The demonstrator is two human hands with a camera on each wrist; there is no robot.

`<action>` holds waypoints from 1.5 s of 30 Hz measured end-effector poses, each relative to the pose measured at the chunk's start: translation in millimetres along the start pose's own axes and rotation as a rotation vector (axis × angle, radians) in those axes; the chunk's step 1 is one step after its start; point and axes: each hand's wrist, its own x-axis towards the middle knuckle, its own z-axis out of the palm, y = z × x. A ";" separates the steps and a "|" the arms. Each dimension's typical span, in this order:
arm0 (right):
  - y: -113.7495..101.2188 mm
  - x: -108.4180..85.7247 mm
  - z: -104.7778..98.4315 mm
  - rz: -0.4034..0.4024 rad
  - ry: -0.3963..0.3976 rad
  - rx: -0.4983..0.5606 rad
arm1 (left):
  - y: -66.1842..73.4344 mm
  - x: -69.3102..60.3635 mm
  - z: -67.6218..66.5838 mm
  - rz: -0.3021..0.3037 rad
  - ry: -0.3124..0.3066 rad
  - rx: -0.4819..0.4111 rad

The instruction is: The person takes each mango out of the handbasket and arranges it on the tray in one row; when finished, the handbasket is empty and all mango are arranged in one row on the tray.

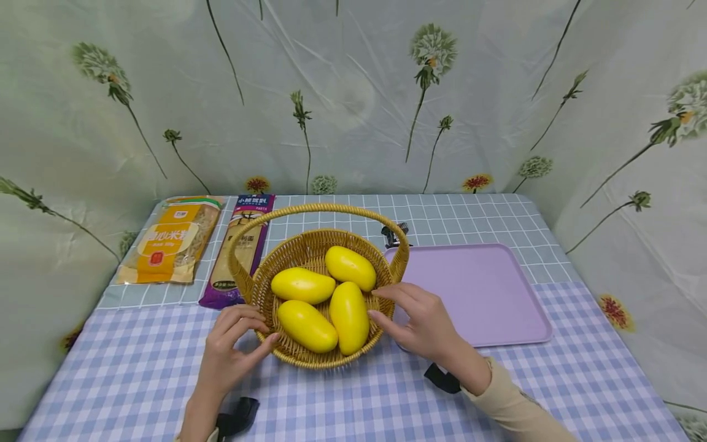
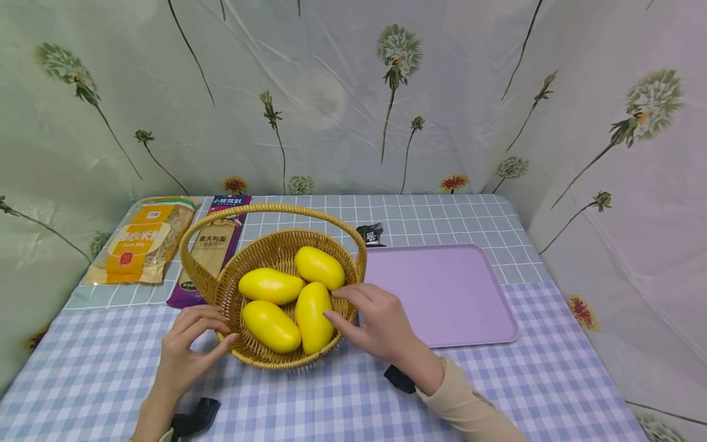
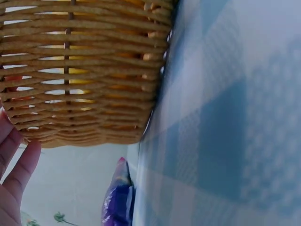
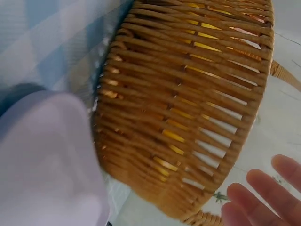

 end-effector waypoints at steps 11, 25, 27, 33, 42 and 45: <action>-8.3 16.2 13.5 0.241 -0.263 -0.024 | 9.1 7.0 1.0 -0.045 0.022 -0.048; -15.4 27.5 32.2 0.498 -0.495 -0.124 | 9.2 4.3 0.7 -0.070 0.013 -0.054; -15.1 27.3 34.4 0.506 -0.505 -0.144 | 9.1 4.2 0.7 -0.072 0.013 -0.053; -16.0 29.3 38.5 0.529 -0.542 -0.184 | 9.4 3.8 0.7 -0.075 0.014 -0.054; -15.4 33.5 45.3 0.552 -0.604 -0.234 | 10.6 3.5 -0.2 -0.078 0.015 -0.051; -15.5 35.1 47.3 0.573 -0.627 -0.243 | 10.6 3.2 -0.3 -0.073 0.017 -0.046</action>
